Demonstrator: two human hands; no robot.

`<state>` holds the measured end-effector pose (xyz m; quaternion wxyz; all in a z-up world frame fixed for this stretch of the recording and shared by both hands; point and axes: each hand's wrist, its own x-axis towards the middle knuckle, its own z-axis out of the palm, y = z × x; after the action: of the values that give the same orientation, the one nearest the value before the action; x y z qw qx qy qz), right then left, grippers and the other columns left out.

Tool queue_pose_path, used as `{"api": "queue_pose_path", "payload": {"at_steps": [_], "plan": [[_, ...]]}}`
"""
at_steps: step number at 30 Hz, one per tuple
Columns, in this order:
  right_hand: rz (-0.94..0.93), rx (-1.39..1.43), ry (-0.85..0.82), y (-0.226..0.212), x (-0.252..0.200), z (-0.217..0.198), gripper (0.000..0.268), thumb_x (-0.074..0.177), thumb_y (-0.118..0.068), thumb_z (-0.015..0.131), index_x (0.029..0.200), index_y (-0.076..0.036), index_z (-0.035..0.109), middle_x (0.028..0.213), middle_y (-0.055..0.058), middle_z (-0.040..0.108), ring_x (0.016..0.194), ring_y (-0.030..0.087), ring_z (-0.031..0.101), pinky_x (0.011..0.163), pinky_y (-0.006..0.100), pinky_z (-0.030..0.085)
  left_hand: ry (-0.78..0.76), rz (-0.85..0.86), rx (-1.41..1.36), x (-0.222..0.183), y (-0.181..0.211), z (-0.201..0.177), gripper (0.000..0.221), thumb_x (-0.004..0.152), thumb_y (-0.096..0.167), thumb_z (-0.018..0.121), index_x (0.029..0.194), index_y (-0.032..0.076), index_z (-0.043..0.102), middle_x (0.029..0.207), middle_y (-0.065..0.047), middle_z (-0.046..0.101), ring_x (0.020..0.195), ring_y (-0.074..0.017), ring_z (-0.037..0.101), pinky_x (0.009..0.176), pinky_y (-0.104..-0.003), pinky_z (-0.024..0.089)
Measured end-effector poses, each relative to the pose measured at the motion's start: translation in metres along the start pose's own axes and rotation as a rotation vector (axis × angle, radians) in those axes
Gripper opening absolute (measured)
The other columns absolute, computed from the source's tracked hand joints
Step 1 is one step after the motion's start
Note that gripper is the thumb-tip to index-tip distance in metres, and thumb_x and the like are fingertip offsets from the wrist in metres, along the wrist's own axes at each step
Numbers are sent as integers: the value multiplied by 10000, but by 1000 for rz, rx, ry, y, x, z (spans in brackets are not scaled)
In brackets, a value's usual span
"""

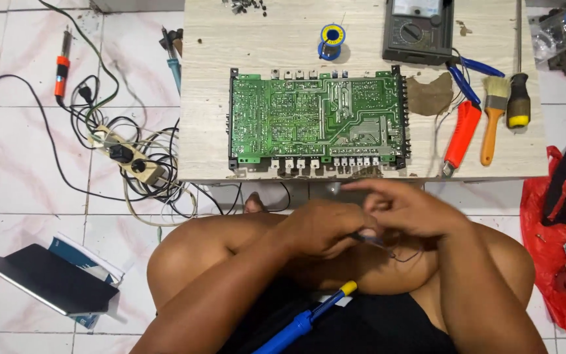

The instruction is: Testing electrical components on a circuit board using multimeter probes, cleaning with a brush, and using a desoldering pump.

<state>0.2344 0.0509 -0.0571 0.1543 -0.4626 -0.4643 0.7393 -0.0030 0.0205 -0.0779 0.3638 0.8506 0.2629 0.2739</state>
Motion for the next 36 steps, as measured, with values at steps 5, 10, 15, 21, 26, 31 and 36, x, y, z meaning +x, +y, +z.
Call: {"api": "queue_pose_path", "payload": {"at_steps": [5, 10, 15, 21, 26, 31, 36], "plan": [[-66, -610, -117, 50, 31, -1, 84, 780, 5, 660, 785, -74, 688, 647, -16, 678, 577, 105, 568, 517, 264, 469, 42, 163, 37, 0, -9, 4, 334, 841, 100, 674, 1163, 181, 629, 1066, -30, 683, 858, -285, 674, 700, -372, 515], [-304, -776, -137, 13, 20, 5, 197, 713, -108, 737, 906, -63, 742, 1001, 15, 783, 800, 174, 718, 712, 295, 553, 143, 57, -182, 7, 8, -18, 393, 848, 52, 675, 1217, 188, 662, 1092, -26, 700, 768, -248, 679, 669, -325, 541], [-602, -674, 72, -5, 6, -4, 231, 841, -290, 688, 899, -67, 695, 824, 13, 684, 650, 172, 609, 589, 305, 481, 202, 124, -230, 13, 15, -36, 516, 747, 22, 676, 1242, 166, 707, 1282, -75, 639, 873, -225, 669, 730, -305, 558], [-646, -307, 633, 10, -1, -3, 195, 1004, -26, 525, 1097, 56, 676, 1104, 162, 729, 798, 189, 682, 739, 258, 560, 316, 85, -294, 9, 5, -39, 327, 994, 162, 507, 1210, 1, 693, 1144, -153, 616, 818, -202, 567, 705, -278, 500], [-502, -150, 807, 3, 9, 9, 162, 978, 26, 598, 1133, 45, 641, 945, 124, 716, 824, 142, 659, 766, 216, 520, 313, -86, -111, 7, -1, -36, 357, 994, 183, 550, 1331, 129, 657, 1131, -119, 488, 856, -206, 491, 780, -316, 473], [-603, -306, 787, -3, 16, 21, 207, 899, 69, 665, 1105, 66, 658, 1030, 152, 742, 779, 143, 657, 713, 220, 520, 150, -72, -112, 16, 9, -25, 331, 997, 221, 657, 1327, 199, 663, 1059, -70, 535, 885, -225, 525, 770, -330, 484], [-640, -479, 787, -11, 23, 29, 217, 842, 46, 728, 1058, 48, 712, 942, 111, 733, 621, 106, 548, 572, 214, 444, -27, -87, -137, 18, 7, -18, 385, 931, 174, 690, 1313, 188, 640, 995, -58, 552, 814, -260, 563, 772, -373, 493]]}}
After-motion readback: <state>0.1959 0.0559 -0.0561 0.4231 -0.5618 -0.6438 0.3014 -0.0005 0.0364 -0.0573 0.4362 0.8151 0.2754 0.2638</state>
